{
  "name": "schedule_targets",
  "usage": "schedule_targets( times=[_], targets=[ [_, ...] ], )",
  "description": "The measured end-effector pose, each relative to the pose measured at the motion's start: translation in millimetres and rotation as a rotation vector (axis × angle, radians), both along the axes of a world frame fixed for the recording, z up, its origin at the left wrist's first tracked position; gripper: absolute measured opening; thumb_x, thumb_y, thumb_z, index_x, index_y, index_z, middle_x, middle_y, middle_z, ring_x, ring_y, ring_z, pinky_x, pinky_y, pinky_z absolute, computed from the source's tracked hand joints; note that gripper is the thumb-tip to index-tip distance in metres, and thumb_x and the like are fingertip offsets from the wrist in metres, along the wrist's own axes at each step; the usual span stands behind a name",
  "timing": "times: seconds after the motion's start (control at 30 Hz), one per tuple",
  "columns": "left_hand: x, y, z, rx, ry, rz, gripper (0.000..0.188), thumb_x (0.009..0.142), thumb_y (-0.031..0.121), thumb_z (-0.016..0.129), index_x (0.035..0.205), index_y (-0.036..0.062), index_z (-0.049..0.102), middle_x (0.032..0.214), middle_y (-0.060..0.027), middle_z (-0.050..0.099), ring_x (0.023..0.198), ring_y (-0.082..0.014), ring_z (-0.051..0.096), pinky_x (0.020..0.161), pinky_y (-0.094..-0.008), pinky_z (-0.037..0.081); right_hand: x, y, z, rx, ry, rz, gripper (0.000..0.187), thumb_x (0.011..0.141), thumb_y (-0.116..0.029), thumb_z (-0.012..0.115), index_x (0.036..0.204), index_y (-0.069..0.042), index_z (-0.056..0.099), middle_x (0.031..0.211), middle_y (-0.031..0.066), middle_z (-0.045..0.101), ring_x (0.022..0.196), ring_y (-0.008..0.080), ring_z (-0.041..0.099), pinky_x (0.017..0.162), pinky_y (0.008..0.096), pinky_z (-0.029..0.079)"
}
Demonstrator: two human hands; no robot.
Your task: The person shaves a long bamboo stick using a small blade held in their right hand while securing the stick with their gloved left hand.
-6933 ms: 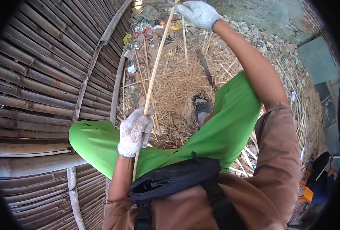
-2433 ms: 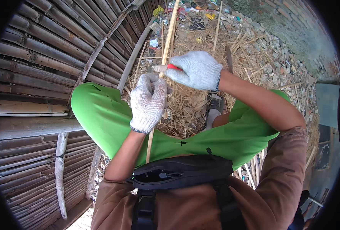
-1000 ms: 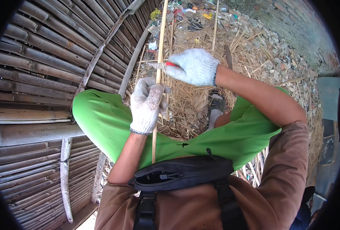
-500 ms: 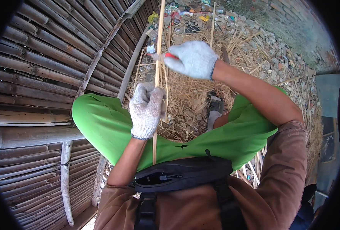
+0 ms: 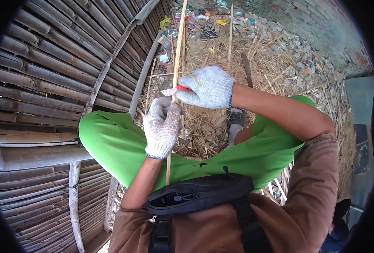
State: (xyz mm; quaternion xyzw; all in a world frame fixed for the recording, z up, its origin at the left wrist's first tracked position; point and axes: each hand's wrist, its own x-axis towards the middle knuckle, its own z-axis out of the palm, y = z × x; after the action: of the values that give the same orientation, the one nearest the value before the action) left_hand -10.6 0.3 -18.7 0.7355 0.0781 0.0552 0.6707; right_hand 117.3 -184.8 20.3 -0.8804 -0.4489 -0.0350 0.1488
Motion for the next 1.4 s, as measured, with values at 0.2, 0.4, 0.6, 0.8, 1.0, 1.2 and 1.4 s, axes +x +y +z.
schedule_targets(
  times=[0.2, 0.4, 0.6, 0.8, 1.0, 1.2, 1.4],
  targets=[
    [1.1, 3.5, -3.0, 0.187, -0.116, 0.045, 0.012, 0.105, 0.011, 0.065, 0.108, -0.0007, 0.067, 0.069, -0.0058, 0.070, 0.055, -0.0065, 0.060, 0.052, -0.0285, 0.050, 16.3, -0.4, 20.9, -0.063, -0.064, -0.053, 0.045, 0.103, -0.059, 0.058, 0.097, -0.017, 0.073, 0.075, 0.0187, 0.071, 0.071, 0.0407, 0.072, 0.063, 0.0554, 0.057],
    [-5.3, -5.0, 1.5, 0.293, -0.160, 0.004, 0.014, 0.103, 0.011, 0.068, 0.108, -0.0017, 0.068, 0.072, -0.0087, 0.074, 0.059, -0.0124, 0.068, 0.057, -0.0311, 0.054, 59.4, -26.5, 34.8, -0.122, -0.132, -0.261, 0.049, 0.105, -0.059, 0.054, 0.104, -0.015, 0.075, 0.086, 0.0189, 0.075, 0.081, 0.0399, 0.075, 0.072, 0.0541, 0.059],
    [-9.7, -5.7, -0.6, 0.535, -0.257, -0.019, 0.016, 0.105, 0.013, 0.066, 0.115, 0.0010, 0.069, 0.074, -0.0088, 0.074, 0.058, -0.0109, 0.066, 0.058, -0.0314, 0.055, 96.9, -48.8, 49.8, -0.078, -0.248, -0.329, 0.058, 0.106, -0.063, 0.047, 0.112, -0.014, 0.077, 0.095, 0.0195, 0.077, 0.090, 0.0408, 0.075, 0.082, 0.0560, 0.059],
    [-11.8, -9.1, -3.0, 0.658, -0.414, -0.016, 0.015, 0.098, 0.006, 0.069, 0.112, 0.0000, 0.069, 0.064, -0.0086, 0.060, 0.053, -0.0240, 0.057, 0.055, -0.0390, 0.047, 150.2, -74.8, 58.4, -0.137, -0.151, -0.490, 0.065, 0.109, -0.064, 0.041, 0.123, -0.011, 0.075, 0.114, 0.0217, 0.076, 0.108, 0.0424, 0.072, 0.096, 0.0549, 0.056],
    [-22.1, -8.4, -12.9, 0.674, -0.410, -0.105, 0.020, 0.100, 0.007, 0.069, 0.118, -0.0002, 0.069, 0.072, -0.0107, 0.070, 0.061, -0.0179, 0.067, 0.060, -0.0340, 0.055, 233.9, -157.1, 57.8, -0.093, -0.170, -0.668, 0.071, 0.107, -0.068, 0.035, 0.129, -0.013, 0.075, 0.123, 0.0219, 0.075, 0.114, 0.0413, 0.072, 0.103, 0.0521, 0.054],
    [-5.8, -7.5, -3.0, 0.202, -0.009, -0.203, 0.021, 0.105, 0.018, 0.069, 0.115, 0.0001, 0.066, 0.065, -0.0019, 0.066, 0.049, -0.0073, 0.058, 0.045, -0.0245, 0.046, 242.9, -189.8, 29.7, 0.142, -0.150, -0.954, 0.079, 0.106, -0.070, 0.034, 0.110, -0.005, 0.079, 0.116, 0.0273, 0.076, 0.118, 0.0428, 0.071, 0.104, 0.0517, 0.053],
    [10.6, -1.0, 11.0, -0.165, 0.130, -0.117, 0.015, 0.109, 0.017, 0.061, 0.108, 0.0014, 0.062, 0.074, -0.0038, 0.064, 0.051, -0.0074, 0.055, 0.045, -0.0230, 0.046, 140.8, -79.2, 27.4, 0.018, 0.019, -0.474, 0.074, 0.109, -0.068, 0.034, 0.127, -0.006, 0.069, 0.098, 0.0254, 0.074, 0.094, 0.0429, 0.074, 0.088, 0.0548, 0.058]
  ],
)
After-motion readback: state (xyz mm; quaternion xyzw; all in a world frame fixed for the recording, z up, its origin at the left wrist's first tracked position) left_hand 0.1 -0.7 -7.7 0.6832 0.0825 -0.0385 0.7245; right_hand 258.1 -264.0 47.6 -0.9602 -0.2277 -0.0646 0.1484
